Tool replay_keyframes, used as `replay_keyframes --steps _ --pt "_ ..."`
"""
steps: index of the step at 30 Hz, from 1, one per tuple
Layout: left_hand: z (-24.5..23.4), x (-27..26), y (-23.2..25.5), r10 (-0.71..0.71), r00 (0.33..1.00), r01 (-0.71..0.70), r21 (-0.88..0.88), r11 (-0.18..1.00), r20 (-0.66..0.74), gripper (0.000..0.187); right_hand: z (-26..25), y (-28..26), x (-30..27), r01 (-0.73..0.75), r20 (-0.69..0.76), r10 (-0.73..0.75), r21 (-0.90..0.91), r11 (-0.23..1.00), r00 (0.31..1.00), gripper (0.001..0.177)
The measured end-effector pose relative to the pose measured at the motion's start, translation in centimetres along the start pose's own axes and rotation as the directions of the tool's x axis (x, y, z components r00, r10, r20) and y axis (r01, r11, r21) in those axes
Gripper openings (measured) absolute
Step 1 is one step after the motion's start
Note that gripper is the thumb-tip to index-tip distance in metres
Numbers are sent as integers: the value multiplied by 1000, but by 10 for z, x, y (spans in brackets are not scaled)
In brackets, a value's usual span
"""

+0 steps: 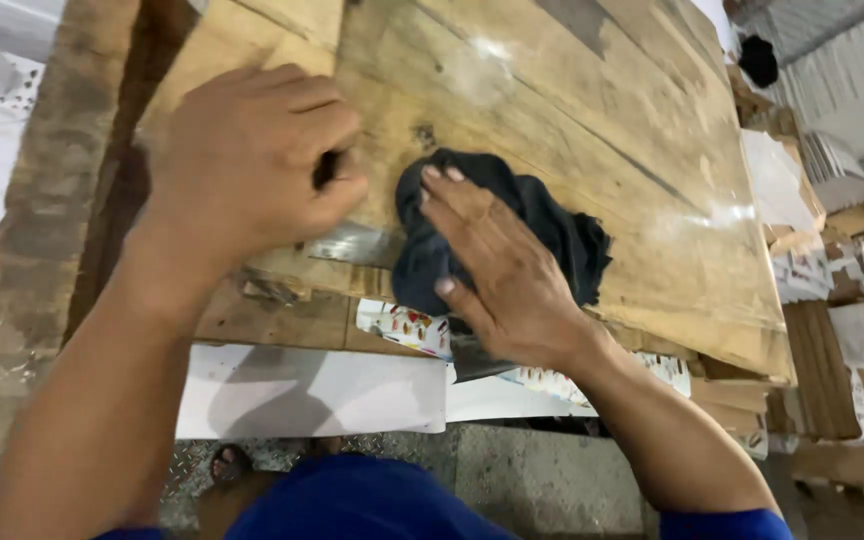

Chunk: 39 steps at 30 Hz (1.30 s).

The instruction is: Cleaning a large flexible plastic printing plate using a cloth.

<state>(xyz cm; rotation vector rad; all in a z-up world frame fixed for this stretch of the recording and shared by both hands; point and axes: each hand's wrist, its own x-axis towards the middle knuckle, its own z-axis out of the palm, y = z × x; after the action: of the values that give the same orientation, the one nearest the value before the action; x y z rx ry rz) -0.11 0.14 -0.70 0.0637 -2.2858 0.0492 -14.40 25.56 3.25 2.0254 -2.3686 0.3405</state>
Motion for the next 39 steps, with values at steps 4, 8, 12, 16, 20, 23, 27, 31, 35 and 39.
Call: replay_keyframes --steps 4,8,12,16,20,23,27,31,35,39 --pt "-19 -5 3 4 987 -6 -14 1000 -162 6 -13 56 -54 -198 -31 203 122 973 979 70" --pt "-16 0 3 1 990 2 16 1000 -139 10 -9 217 -166 -574 -181 556 -70 816 812 39" --pt "1 -2 -2 46 997 -40 105 994 -55 19 -19 134 -120 -765 -189 755 31 644 628 35" --pt "-16 -4 5 3 989 -1 10 1000 -151 7 -23 66 -102 -125 -125 148 176 977 981 57" --pt "-15 -7 -1 5 994 7 113 994 -110 3 -40 96 -126 -120 -155 154 208 971 976 28" --pt "-18 4 9 -19 994 13 -55 998 -109 11 -31 72 -114 -25 -108 52 233 972 993 39" --pt "-14 -8 2 -6 996 11 55 998 -94 4 -29 101 -112 129 -48 -120 342 931 992 56" --pt "-17 -5 2 -30 993 33 21 999 -117 4 -30 122 -124 100 -59 -85 361 927 995 48" --pt "-14 -5 1 -46 998 46 -3 999 -50 9 -31 77 -80 208 73 -230 229 951 970 57" --pt "-15 -6 1 1 990 3 30 1000 -142 6 -27 127 -119 144 43 -178 417 897 983 45"
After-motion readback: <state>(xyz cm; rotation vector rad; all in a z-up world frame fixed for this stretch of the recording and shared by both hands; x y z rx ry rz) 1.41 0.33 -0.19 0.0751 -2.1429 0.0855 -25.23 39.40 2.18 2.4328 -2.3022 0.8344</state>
